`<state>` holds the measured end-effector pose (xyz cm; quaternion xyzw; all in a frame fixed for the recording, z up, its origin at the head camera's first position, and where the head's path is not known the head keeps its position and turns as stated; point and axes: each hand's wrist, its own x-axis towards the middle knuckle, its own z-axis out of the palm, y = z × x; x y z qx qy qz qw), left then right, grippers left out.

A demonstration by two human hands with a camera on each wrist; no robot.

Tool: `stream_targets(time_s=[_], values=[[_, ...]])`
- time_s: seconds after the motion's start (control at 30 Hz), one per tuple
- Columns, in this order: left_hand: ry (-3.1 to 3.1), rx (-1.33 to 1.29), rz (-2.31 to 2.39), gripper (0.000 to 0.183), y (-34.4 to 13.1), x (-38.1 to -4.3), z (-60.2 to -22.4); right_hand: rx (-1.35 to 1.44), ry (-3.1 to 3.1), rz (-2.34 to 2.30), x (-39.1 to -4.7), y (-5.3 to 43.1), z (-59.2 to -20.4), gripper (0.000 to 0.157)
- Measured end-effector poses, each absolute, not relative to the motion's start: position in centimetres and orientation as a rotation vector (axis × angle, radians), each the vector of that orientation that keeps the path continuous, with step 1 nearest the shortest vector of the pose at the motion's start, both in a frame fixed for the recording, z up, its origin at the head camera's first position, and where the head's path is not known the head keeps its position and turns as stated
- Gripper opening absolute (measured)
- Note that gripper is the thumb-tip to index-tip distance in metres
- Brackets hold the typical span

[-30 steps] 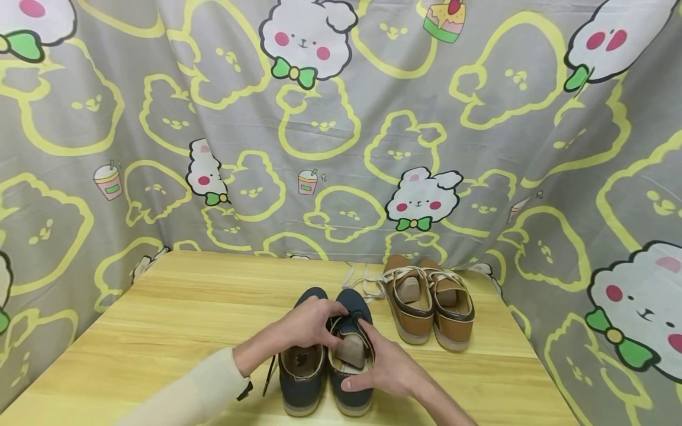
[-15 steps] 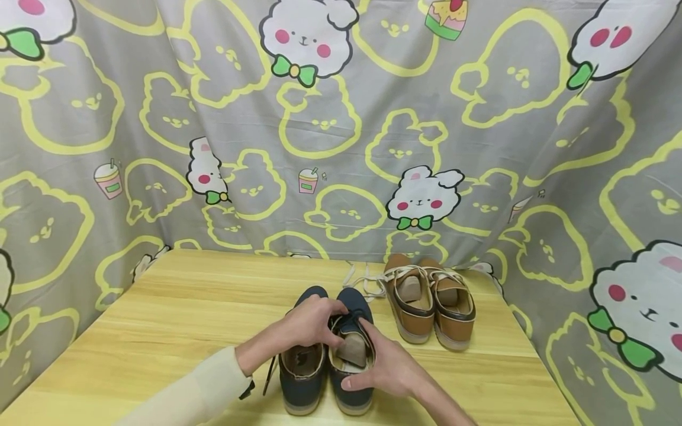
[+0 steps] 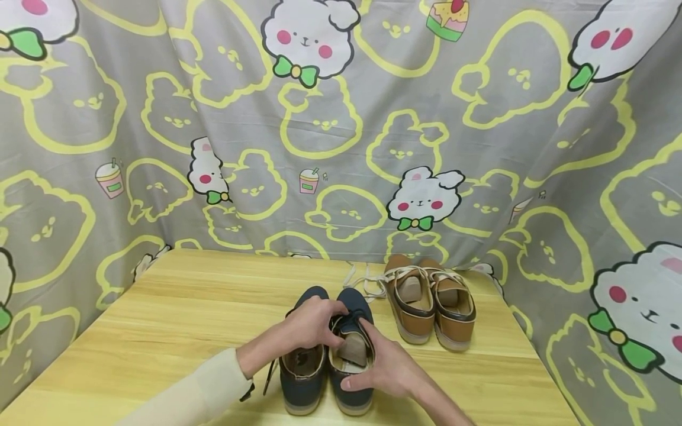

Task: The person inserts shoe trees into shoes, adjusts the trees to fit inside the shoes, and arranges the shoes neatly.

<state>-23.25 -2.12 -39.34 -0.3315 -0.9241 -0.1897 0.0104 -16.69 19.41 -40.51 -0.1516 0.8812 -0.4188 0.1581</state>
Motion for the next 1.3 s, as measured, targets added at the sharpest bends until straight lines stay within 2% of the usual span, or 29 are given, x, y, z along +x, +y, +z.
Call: stream_targets(time_s=[0.97,1.3], values=[[-2.853,-0.997,-0.553,0.043,-1.8,-22.8,-40.3,-0.467,2.519,-1.197,-16.9,19.5,-40.4,0.118],[-2.852,-1.082,-0.593,0.060,-2.1,-23.1,-40.6,-0.469,2.494,-1.211,-16.9,19.6,-40.5,0.118]])
